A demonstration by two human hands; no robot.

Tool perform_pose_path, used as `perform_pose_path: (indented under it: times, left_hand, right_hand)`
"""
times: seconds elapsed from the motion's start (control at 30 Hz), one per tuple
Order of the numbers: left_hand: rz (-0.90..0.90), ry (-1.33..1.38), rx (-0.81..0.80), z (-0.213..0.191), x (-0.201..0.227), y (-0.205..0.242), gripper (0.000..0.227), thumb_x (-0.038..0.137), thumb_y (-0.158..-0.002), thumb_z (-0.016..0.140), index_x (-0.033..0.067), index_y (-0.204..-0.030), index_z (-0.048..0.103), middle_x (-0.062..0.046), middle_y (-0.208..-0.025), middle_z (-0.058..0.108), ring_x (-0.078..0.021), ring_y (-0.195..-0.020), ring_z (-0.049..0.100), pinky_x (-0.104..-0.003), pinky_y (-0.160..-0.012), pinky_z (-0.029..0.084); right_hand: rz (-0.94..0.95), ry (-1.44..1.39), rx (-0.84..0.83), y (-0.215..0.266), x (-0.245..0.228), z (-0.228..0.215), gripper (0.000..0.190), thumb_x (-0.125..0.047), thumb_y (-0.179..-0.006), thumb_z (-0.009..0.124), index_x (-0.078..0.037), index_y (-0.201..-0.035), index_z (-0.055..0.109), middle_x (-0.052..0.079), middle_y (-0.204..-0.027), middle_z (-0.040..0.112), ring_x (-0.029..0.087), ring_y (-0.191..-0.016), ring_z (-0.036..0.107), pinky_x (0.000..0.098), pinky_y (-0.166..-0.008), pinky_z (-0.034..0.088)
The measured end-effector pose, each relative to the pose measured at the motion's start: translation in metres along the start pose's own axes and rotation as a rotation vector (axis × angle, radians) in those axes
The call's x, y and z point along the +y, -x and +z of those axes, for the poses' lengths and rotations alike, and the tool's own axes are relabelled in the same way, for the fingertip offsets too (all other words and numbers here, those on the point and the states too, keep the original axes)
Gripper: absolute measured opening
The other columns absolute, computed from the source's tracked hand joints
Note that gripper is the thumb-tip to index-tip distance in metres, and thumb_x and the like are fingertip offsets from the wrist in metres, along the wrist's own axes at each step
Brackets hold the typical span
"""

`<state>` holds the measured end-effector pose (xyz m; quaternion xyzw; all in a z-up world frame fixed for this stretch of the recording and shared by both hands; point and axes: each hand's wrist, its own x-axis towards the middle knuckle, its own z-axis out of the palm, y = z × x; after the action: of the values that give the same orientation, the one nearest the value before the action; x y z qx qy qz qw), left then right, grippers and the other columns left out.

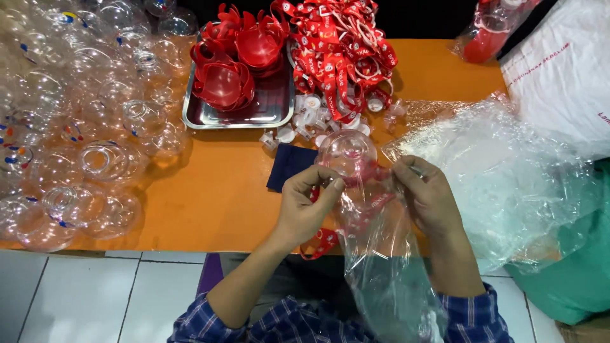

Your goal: Assembling plastic bottles by attaching a red base and a red lanyard, then placing them in a plastic bag

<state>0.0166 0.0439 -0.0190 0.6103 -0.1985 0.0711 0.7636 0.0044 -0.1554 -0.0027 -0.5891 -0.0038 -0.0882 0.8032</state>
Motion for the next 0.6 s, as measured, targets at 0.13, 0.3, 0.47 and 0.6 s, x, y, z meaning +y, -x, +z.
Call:
perform_pose_path:
  times: [0.13,0.3,0.47,0.6]
  left_hand:
    - [0.117,-0.300,0.076,-0.003,-0.002,-0.002,0.012,0.013,-0.095,0.069,0.0062,-0.085,0.071,-0.007,-0.065,0.064,-0.0218,-0.069,0.061,-0.033,-0.072,0.049]
    - [0.212,-0.508,0.179,0.000,0.004,-0.004,0.014,0.018,-0.097,0.066,0.0073,-0.088,0.067,-0.010,-0.081,0.061,-0.0301,-0.088,0.060,-0.041,-0.087,0.045]
    - [0.097,-0.376,0.201,-0.002,-0.024,-0.011,0.016,0.017,-0.094,0.068,0.0083,-0.082,0.061,-0.016,-0.117,0.064,-0.0351,-0.112,0.061,-0.046,-0.100,0.044]
    - [-0.003,-0.213,0.241,-0.007,-0.042,-0.016,0.021,0.012,-0.094,0.067,0.0050,-0.075,0.060,-0.019,-0.123,0.066,-0.0336,-0.115,0.063,-0.048,-0.102,0.045]
  right_hand:
    - [0.005,0.037,0.016,-0.023,0.023,-0.007,0.015,-0.010,-0.097,0.072,-0.001,-0.087,0.066,-0.001,-0.055,0.045,0.006,-0.051,0.046,0.0184,-0.051,0.040]
    - [0.049,0.187,0.047,-0.024,-0.001,0.015,0.019,-0.016,-0.089,0.081,-0.004,-0.084,0.068,0.010,-0.109,0.069,0.012,-0.093,0.063,0.0196,-0.070,0.051]
    - [0.084,0.208,-0.010,-0.042,0.010,0.003,0.021,-0.017,-0.092,0.079,-0.004,-0.081,0.067,0.010,-0.106,0.069,0.011,-0.090,0.064,0.0238,-0.074,0.054]
    - [0.126,0.213,-0.011,-0.057,0.024,-0.007,0.024,-0.017,-0.091,0.081,-0.004,-0.078,0.065,0.010,-0.096,0.069,0.011,-0.080,0.064,0.0231,-0.064,0.054]
